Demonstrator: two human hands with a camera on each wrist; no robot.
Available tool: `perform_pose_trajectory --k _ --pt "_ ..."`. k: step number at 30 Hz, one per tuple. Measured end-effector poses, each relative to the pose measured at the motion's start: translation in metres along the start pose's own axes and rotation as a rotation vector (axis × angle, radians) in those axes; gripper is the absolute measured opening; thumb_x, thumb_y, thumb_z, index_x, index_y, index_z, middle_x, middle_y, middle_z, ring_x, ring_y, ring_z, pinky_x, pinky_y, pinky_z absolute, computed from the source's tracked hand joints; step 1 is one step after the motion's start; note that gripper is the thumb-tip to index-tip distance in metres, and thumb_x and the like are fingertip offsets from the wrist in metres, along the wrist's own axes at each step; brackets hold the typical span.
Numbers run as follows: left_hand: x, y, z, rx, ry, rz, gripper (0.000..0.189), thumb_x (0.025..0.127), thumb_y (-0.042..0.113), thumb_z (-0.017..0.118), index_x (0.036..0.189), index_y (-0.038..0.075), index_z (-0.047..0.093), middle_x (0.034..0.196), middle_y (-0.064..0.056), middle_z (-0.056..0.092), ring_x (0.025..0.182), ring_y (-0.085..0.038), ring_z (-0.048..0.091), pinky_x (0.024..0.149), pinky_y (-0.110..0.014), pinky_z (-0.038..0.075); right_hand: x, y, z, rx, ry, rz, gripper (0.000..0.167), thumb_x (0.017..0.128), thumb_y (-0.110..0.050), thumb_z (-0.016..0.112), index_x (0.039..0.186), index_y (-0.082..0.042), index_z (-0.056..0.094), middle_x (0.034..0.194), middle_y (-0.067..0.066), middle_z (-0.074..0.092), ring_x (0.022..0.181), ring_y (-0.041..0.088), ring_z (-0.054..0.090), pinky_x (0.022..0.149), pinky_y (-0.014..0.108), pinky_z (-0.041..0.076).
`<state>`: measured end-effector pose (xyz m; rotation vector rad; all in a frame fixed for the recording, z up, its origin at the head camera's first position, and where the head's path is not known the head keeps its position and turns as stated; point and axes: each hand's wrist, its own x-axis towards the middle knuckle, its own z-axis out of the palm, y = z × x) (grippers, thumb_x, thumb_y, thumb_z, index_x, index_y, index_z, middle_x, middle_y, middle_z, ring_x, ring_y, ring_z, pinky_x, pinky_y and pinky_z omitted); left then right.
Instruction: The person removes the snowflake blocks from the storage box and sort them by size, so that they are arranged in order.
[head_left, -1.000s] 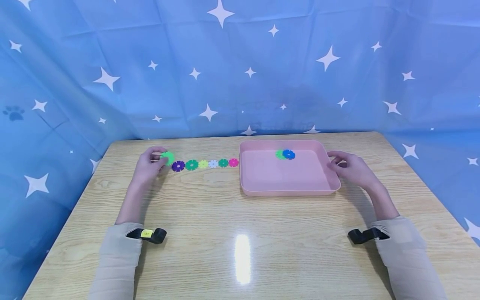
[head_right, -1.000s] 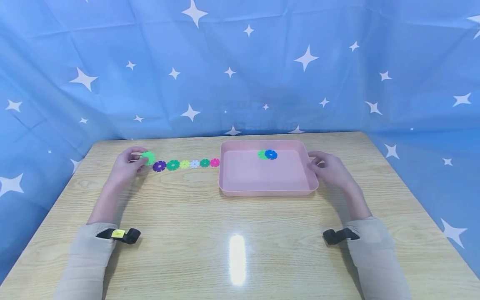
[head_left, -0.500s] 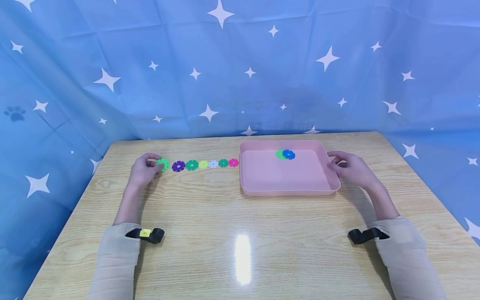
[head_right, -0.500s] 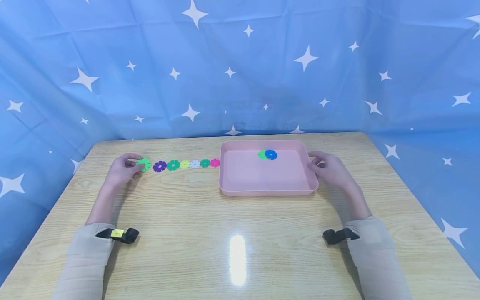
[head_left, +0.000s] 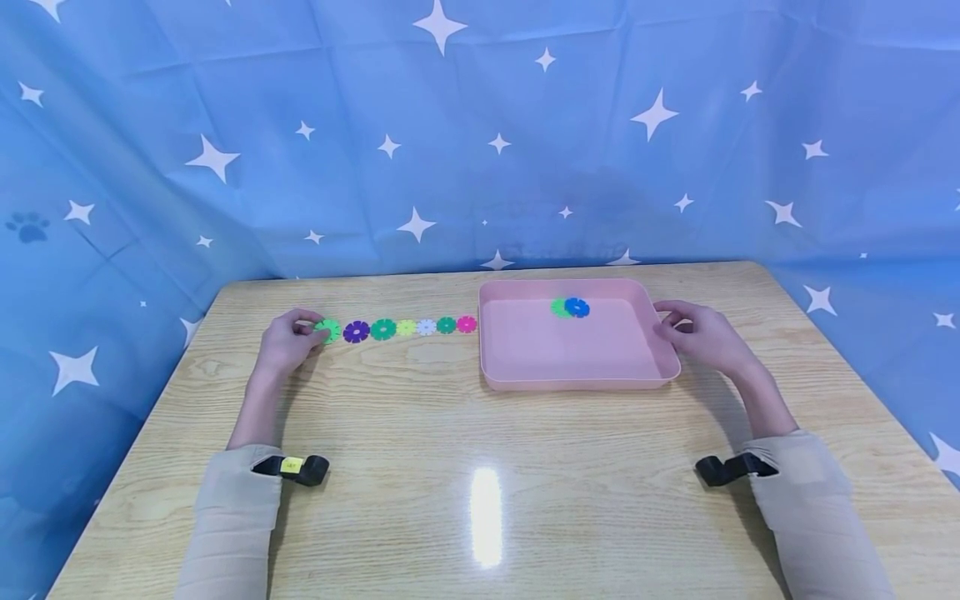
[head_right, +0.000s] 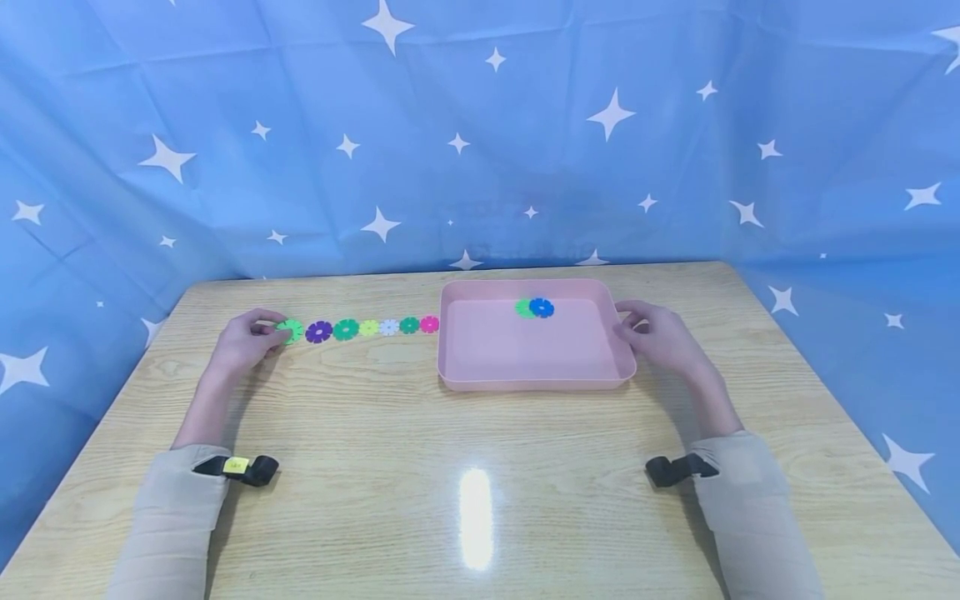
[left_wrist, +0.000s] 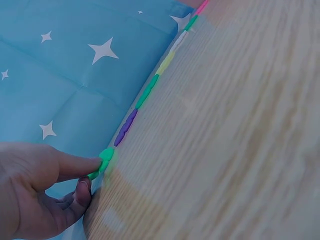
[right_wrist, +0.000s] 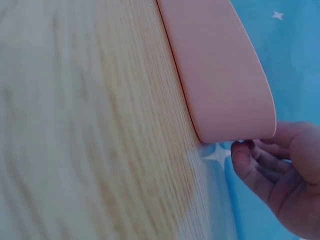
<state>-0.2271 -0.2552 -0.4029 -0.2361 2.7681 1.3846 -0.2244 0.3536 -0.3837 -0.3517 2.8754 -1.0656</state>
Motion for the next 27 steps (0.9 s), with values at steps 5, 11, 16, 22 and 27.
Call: perform_pose_trajectory --k 5,11,16,22,27 --pt "-0.0003 0.0003 0.0006 -0.001 0.006 -0.005 0.038 0.100 0.017 0.063 0.132 -0.004 0.059 0.107 -0.016 0.056 0.090 -0.022 0.050 0.074 -0.032 0.044 -0.0007 -0.0009 -0.0003 -0.005 0.008 -0.010 0.044 0.103 -0.020 0.058 0.139 0.004 0.052 0.100 0.018 0.063 0.082 0.012 0.066 0.062 0.024 0.049" --pt "0.0003 -0.0005 0.0011 0.007 0.013 0.016 0.035 0.099 0.015 0.064 0.128 -0.004 0.062 0.107 -0.017 0.058 0.090 -0.022 0.051 0.075 -0.032 0.044 -0.0008 -0.0015 -0.0011 0.002 0.010 -0.015 0.044 0.103 -0.021 0.058 0.139 0.005 0.052 0.100 0.019 0.063 0.083 0.011 0.065 0.063 0.024 0.050" --pt "0.0007 -0.0010 0.0006 0.009 0.008 0.010 0.036 0.099 0.017 0.064 0.128 -0.005 0.061 0.107 -0.017 0.058 0.092 -0.022 0.053 0.075 -0.030 0.047 -0.0008 -0.0018 -0.0011 0.007 0.008 -0.015 0.044 0.103 -0.021 0.058 0.139 0.004 0.052 0.100 0.018 0.063 0.082 0.011 0.066 0.062 0.024 0.050" --pt "-0.0007 0.0011 -0.0020 -0.043 -0.001 -0.002 0.040 0.100 0.016 0.063 0.132 -0.006 0.057 0.108 -0.015 0.056 0.088 -0.019 0.054 0.071 -0.023 0.051 -0.0009 -0.0015 -0.0004 0.005 0.001 -0.010 0.045 0.103 -0.020 0.058 0.140 0.005 0.051 0.101 0.018 0.062 0.080 0.011 0.065 0.061 0.024 0.050" --pt "-0.0013 0.0069 -0.0025 -0.083 0.015 0.040 0.040 0.101 0.018 0.062 0.133 -0.005 0.057 0.110 -0.016 0.056 0.089 -0.017 0.055 0.069 -0.020 0.050 0.0005 -0.0007 -0.0001 -0.002 -0.004 0.007 0.046 0.103 -0.020 0.058 0.141 0.006 0.050 0.102 0.018 0.062 0.079 0.013 0.064 0.061 0.024 0.049"
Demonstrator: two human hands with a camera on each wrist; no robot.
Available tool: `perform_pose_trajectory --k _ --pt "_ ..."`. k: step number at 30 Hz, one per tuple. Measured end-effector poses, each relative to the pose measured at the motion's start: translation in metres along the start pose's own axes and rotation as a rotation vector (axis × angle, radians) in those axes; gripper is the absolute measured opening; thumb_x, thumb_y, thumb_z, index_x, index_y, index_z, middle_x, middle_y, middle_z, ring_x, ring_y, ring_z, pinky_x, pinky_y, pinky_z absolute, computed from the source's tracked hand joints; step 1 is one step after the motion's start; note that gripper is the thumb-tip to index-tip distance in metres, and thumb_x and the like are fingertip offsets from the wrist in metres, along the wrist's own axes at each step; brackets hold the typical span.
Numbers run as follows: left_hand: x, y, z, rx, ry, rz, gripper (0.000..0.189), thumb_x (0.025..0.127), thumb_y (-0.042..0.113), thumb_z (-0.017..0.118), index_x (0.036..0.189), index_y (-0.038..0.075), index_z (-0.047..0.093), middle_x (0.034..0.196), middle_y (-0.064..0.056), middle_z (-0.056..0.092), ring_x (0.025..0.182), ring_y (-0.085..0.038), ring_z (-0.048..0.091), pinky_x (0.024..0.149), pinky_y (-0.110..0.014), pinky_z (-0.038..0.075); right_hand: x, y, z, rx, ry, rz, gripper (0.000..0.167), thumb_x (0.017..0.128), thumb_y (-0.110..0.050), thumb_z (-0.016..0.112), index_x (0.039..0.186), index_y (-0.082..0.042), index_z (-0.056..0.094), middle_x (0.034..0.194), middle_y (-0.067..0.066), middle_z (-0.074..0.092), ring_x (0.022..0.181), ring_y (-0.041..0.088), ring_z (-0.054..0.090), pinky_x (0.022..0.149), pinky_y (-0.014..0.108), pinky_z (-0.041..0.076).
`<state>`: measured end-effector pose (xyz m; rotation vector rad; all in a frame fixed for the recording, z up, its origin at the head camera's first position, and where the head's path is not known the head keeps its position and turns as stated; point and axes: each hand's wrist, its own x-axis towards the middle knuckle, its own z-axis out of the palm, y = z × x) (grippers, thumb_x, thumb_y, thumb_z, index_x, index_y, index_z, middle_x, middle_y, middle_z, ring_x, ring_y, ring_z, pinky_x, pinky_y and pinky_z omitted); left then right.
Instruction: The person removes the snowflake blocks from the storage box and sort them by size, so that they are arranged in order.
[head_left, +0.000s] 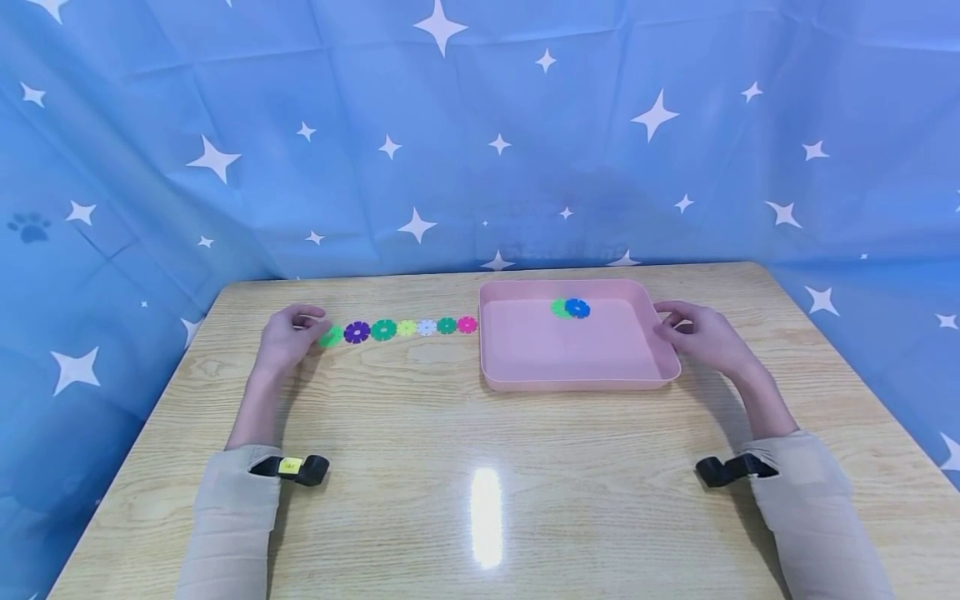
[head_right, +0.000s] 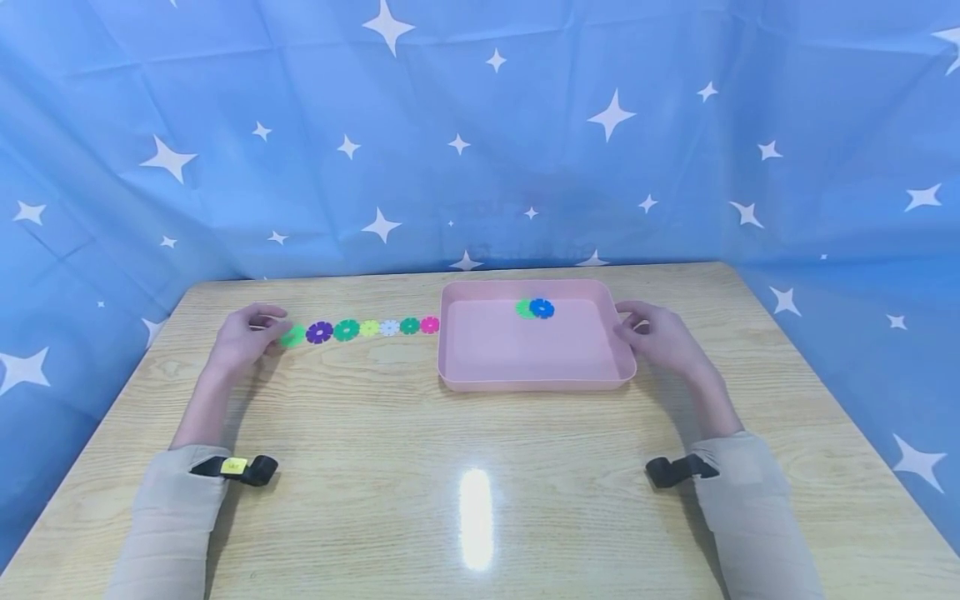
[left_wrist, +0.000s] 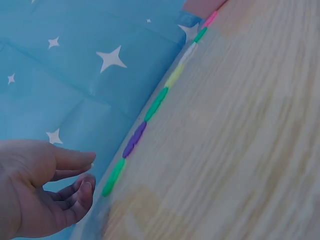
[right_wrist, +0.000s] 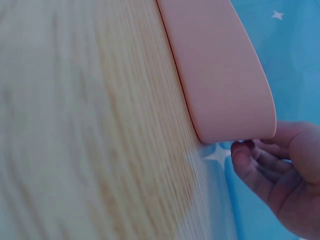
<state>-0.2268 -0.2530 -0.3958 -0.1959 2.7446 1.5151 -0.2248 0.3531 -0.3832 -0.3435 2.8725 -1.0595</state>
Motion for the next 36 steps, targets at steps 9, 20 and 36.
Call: perform_pose_trajectory --k 9,20,36 --pt "-0.002 0.021 0.013 -0.059 -0.042 0.081 0.040 0.101 0.021 0.062 0.132 -0.004 0.058 0.112 -0.016 0.056 0.093 -0.021 0.057 0.078 -0.030 0.053 0.000 0.000 -0.001 0.003 0.002 -0.002 0.045 0.103 -0.018 0.058 0.141 0.006 0.050 0.103 0.019 0.063 0.081 0.013 0.065 0.063 0.024 0.050" --pt "-0.002 0.040 0.047 -0.125 -0.110 0.151 0.035 0.101 0.018 0.062 0.127 -0.005 0.060 0.109 -0.017 0.058 0.096 -0.031 0.059 0.081 -0.036 0.054 0.000 0.000 -0.001 0.001 0.002 -0.011 0.045 0.103 -0.017 0.059 0.140 0.007 0.050 0.103 0.019 0.063 0.081 0.014 0.066 0.063 0.024 0.050" --pt "-0.007 0.077 0.099 -0.123 -0.203 0.264 0.029 0.100 0.016 0.064 0.122 -0.002 0.063 0.105 -0.014 0.061 0.094 -0.025 0.058 0.080 -0.033 0.050 0.000 0.002 0.001 -0.001 0.007 -0.019 0.044 0.103 -0.017 0.059 0.139 0.006 0.052 0.100 0.018 0.063 0.077 0.010 0.064 0.060 0.023 0.048"
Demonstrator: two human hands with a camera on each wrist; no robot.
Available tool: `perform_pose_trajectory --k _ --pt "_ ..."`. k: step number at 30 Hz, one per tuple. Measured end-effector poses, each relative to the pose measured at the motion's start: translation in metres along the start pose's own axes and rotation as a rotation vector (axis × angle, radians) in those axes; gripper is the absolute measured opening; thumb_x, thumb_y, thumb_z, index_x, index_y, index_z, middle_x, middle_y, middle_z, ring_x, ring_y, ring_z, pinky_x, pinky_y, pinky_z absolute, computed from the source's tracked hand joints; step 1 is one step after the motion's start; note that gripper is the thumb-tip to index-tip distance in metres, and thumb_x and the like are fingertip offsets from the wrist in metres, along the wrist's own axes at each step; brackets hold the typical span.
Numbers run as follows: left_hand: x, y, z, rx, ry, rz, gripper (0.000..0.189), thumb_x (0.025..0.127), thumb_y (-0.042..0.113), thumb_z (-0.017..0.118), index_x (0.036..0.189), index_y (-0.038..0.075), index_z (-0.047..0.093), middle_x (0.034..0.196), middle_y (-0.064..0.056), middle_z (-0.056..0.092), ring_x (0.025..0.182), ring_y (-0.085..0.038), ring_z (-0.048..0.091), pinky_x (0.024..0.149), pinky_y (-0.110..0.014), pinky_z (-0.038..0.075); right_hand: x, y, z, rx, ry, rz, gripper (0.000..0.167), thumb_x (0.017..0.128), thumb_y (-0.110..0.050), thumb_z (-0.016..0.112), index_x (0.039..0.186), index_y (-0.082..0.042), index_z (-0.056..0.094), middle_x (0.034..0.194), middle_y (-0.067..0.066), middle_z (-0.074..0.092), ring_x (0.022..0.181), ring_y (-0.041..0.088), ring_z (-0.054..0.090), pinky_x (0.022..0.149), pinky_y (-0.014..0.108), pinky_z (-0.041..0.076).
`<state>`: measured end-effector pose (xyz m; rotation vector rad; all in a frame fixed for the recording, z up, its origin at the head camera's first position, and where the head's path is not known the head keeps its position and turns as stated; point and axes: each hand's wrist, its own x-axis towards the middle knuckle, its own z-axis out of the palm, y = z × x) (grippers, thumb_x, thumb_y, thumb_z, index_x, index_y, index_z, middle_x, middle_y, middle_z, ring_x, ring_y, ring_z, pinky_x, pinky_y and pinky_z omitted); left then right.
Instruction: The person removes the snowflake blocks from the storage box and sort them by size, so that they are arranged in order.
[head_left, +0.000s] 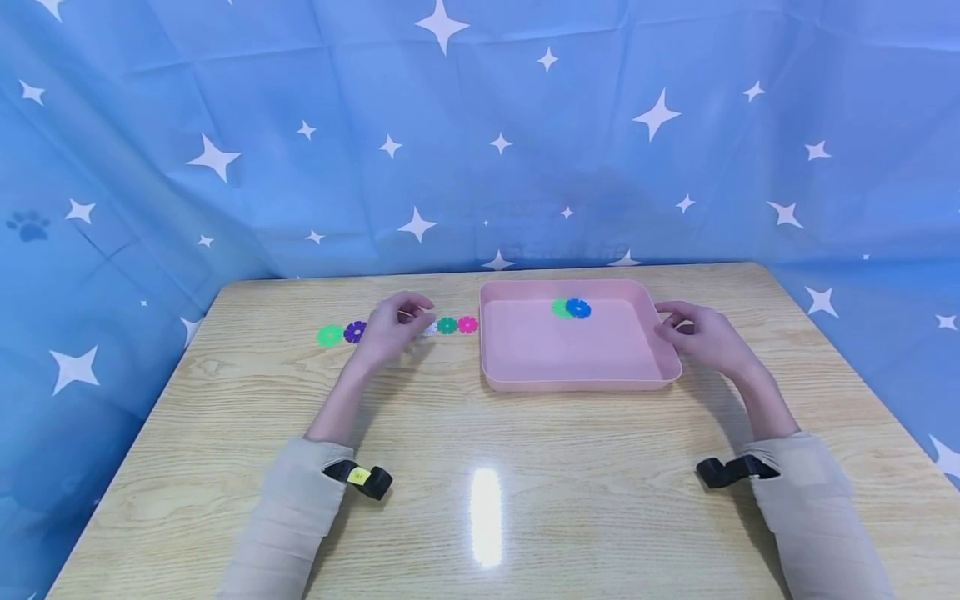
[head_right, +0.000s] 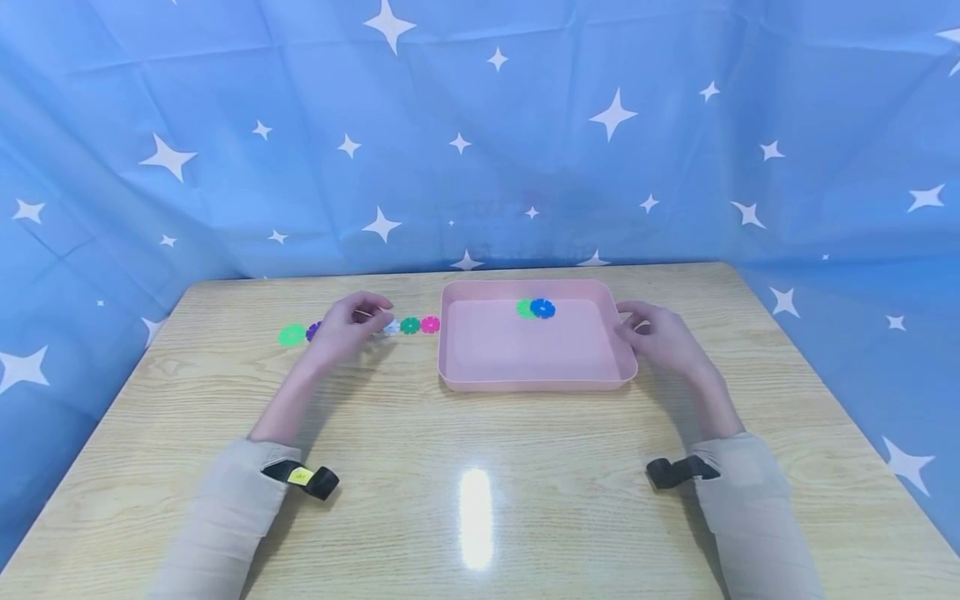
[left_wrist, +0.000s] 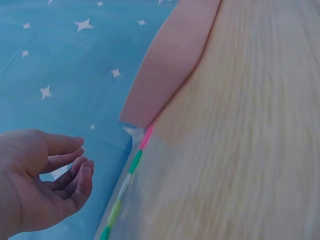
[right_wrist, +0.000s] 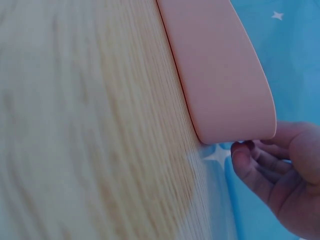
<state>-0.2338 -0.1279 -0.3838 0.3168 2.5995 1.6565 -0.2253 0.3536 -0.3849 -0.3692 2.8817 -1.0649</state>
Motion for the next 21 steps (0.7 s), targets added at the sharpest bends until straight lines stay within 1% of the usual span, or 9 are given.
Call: perform_pose_trajectory --k 4,9,12,18,21 --pt "0.005 0.010 0.015 -0.011 -0.004 0.023 0.029 0.100 0.017 0.064 0.122 -0.001 0.064 0.105 -0.012 0.061 0.096 -0.025 0.059 0.081 -0.036 0.052 0.000 0.001 0.000 0.005 0.001 0.002 0.043 0.103 -0.017 0.059 0.139 0.006 0.052 0.100 0.018 0.063 0.075 0.010 0.063 0.059 0.023 0.048" --pt "0.011 0.023 0.037 -0.015 -0.024 0.044 0.024 0.100 0.014 0.064 0.119 0.000 0.065 0.104 -0.011 0.063 0.097 -0.025 0.060 0.083 -0.034 0.052 0.001 0.003 0.001 0.000 0.003 0.004 0.043 0.103 -0.017 0.059 0.138 0.006 0.052 0.101 0.018 0.062 0.073 0.010 0.061 0.058 0.022 0.047" --pt "0.013 0.030 0.050 -0.036 -0.039 0.055 0.020 0.099 0.012 0.064 0.117 0.001 0.066 0.102 -0.011 0.063 0.096 -0.025 0.060 0.083 -0.032 0.052 0.001 0.003 0.001 -0.006 0.001 0.007 0.043 0.103 -0.018 0.059 0.139 0.006 0.052 0.101 0.017 0.062 0.074 0.010 0.061 0.058 0.022 0.047" --pt "0.017 0.044 0.069 -0.080 -0.051 0.095 0.019 0.098 0.010 0.066 0.114 0.000 0.065 0.100 -0.011 0.062 0.093 -0.024 0.059 0.083 -0.030 0.051 0.001 0.001 0.000 -0.014 0.008 0.001 0.044 0.103 -0.018 0.059 0.138 0.006 0.052 0.100 0.018 0.063 0.074 0.010 0.062 0.058 0.022 0.047" --pt "0.020 0.050 0.078 -0.089 -0.067 0.105 0.018 0.098 0.009 0.066 0.114 0.001 0.066 0.099 -0.010 0.062 0.093 -0.023 0.060 0.081 -0.029 0.051 0.001 0.000 0.000 -0.015 0.008 -0.005 0.043 0.103 -0.018 0.059 0.138 0.007 0.052 0.100 0.018 0.064 0.075 0.009 0.062 0.059 0.022 0.047"
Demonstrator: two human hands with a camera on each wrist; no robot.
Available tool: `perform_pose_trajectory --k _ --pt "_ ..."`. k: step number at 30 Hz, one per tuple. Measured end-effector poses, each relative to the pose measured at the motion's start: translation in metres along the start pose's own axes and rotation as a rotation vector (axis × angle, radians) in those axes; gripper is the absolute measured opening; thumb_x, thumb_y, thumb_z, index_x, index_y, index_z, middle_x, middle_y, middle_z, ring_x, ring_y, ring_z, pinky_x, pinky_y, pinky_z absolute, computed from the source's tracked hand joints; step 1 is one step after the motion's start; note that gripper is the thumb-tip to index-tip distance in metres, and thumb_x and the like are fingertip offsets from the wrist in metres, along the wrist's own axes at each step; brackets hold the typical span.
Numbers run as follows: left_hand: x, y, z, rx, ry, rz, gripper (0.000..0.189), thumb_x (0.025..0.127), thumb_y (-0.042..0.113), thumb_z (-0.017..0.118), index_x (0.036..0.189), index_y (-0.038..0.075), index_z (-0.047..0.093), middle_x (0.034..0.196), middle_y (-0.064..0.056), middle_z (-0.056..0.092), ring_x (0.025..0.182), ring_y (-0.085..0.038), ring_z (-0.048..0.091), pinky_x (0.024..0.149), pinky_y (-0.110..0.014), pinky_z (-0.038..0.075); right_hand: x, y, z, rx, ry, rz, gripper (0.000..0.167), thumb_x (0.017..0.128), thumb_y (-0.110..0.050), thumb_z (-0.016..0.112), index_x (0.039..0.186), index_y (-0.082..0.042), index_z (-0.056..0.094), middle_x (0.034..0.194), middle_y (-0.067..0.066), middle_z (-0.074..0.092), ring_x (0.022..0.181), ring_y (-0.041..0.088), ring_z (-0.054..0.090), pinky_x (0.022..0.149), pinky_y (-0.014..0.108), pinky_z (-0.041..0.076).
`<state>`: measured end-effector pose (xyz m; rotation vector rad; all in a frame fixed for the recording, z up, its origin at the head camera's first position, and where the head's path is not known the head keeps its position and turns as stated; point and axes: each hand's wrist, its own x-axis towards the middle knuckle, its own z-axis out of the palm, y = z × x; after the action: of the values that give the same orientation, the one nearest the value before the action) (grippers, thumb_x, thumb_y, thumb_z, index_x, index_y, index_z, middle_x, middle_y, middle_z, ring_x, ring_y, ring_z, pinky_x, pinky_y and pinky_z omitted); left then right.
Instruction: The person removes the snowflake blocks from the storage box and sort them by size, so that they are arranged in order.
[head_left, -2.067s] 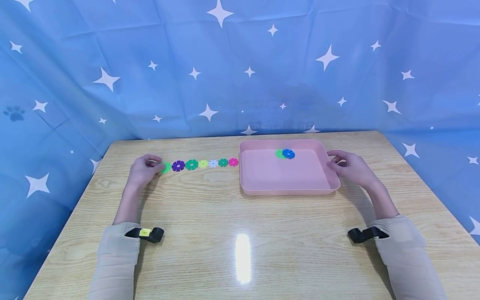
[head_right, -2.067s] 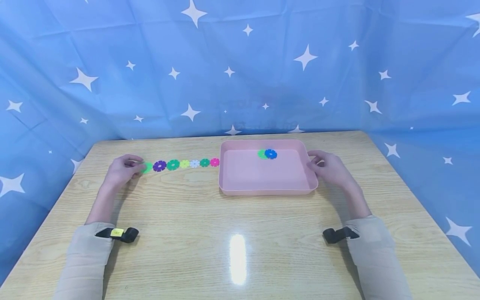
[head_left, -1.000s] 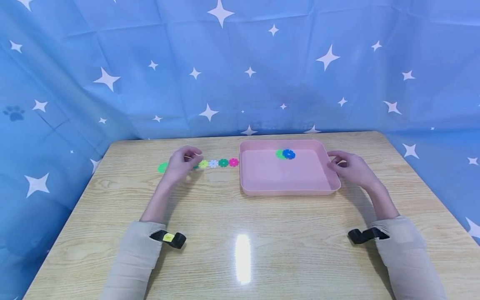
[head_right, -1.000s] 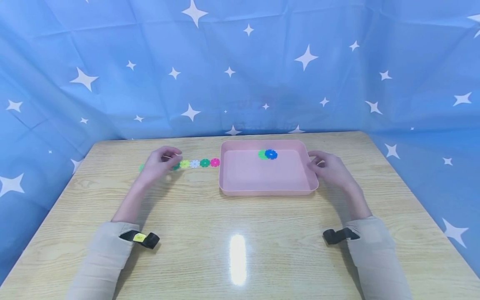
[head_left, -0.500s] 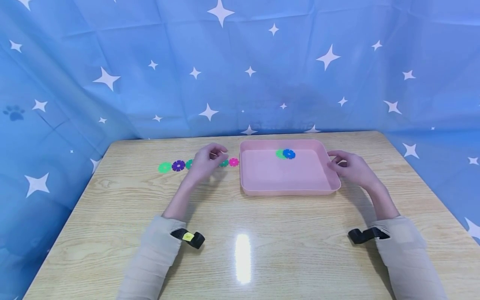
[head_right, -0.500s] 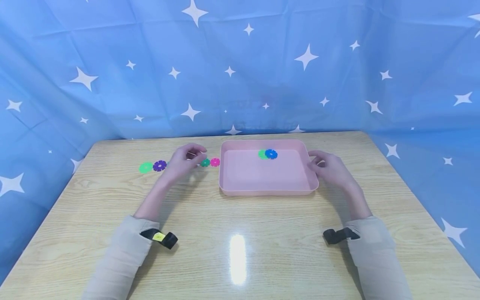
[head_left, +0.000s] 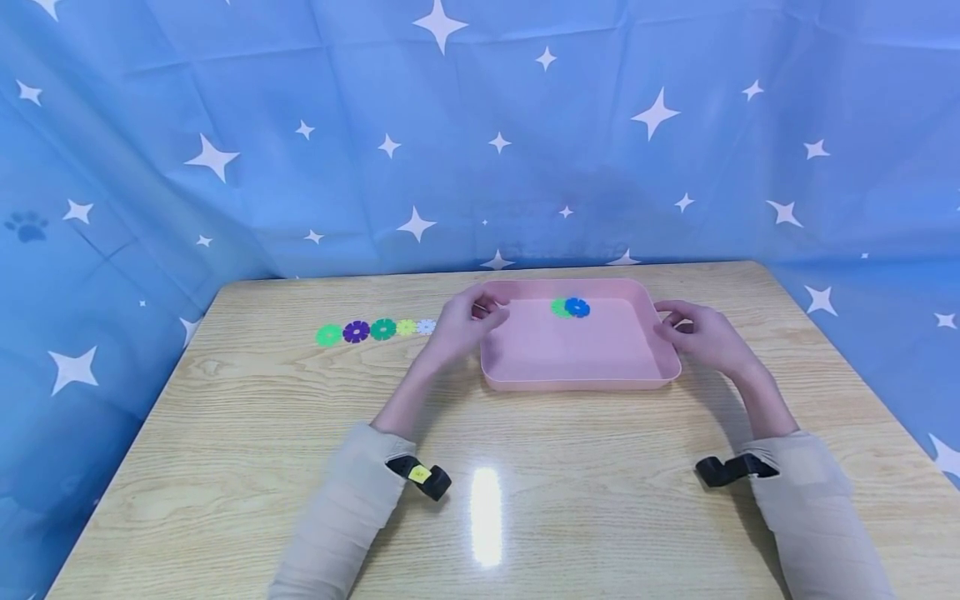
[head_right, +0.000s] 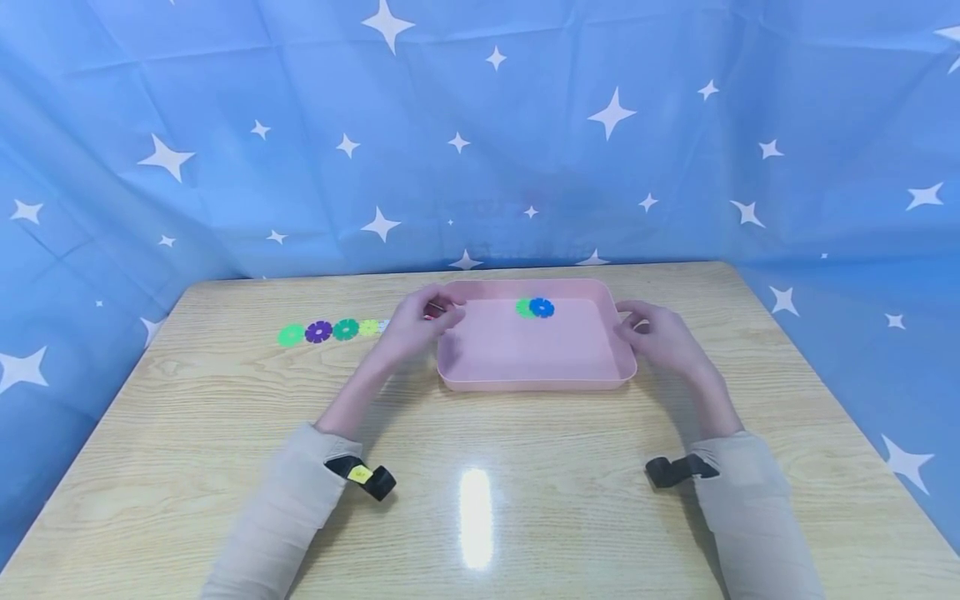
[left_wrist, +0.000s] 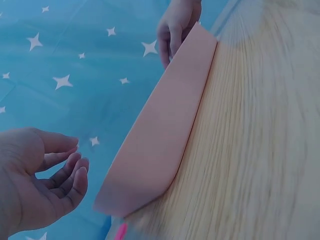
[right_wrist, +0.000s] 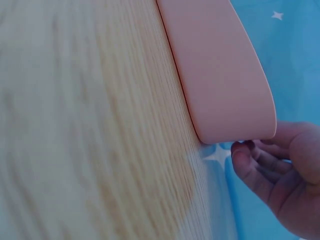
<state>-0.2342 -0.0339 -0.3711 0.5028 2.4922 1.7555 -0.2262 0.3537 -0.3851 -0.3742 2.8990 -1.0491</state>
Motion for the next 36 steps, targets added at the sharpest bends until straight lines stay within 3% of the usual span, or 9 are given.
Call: perform_pose_trajectory --k 14,24,33,36 --pt "0.012 -0.001 0.046 -0.010 -0.059 0.050 0.013 0.096 0.005 0.068 0.108 0.000 0.068 0.094 -0.010 0.065 0.087 -0.020 0.060 0.080 -0.022 0.050 0.000 0.000 0.000 0.010 -0.001 -0.004 0.043 0.102 -0.017 0.060 0.138 0.006 0.053 0.100 0.018 0.064 0.075 0.010 0.063 0.060 0.022 0.048" --pt "0.027 -0.001 0.071 0.049 -0.075 -0.034 0.019 0.097 0.010 0.068 0.115 0.003 0.066 0.100 -0.005 0.065 0.092 -0.016 0.060 0.083 -0.022 0.051 0.000 0.000 0.000 0.004 -0.006 0.000 0.044 0.103 -0.018 0.059 0.138 0.006 0.053 0.101 0.018 0.064 0.079 0.012 0.065 0.062 0.022 0.049" --pt "0.044 -0.002 0.085 0.078 -0.080 -0.099 0.028 0.097 0.011 0.067 0.125 0.005 0.063 0.118 -0.009 0.064 0.105 -0.018 0.059 0.091 -0.024 0.050 -0.001 -0.003 0.000 0.020 -0.010 0.003 0.044 0.103 -0.018 0.059 0.139 0.007 0.052 0.101 0.018 0.063 0.078 0.010 0.064 0.062 0.023 0.050" --pt "0.050 -0.004 0.088 0.080 -0.085 -0.095 0.031 0.097 0.009 0.066 0.127 0.004 0.062 0.123 -0.011 0.064 0.108 -0.021 0.058 0.092 -0.025 0.050 -0.002 -0.003 -0.001 0.023 -0.006 0.000 0.043 0.102 -0.017 0.059 0.138 0.007 0.052 0.100 0.019 0.063 0.077 0.009 0.064 0.062 0.023 0.049"
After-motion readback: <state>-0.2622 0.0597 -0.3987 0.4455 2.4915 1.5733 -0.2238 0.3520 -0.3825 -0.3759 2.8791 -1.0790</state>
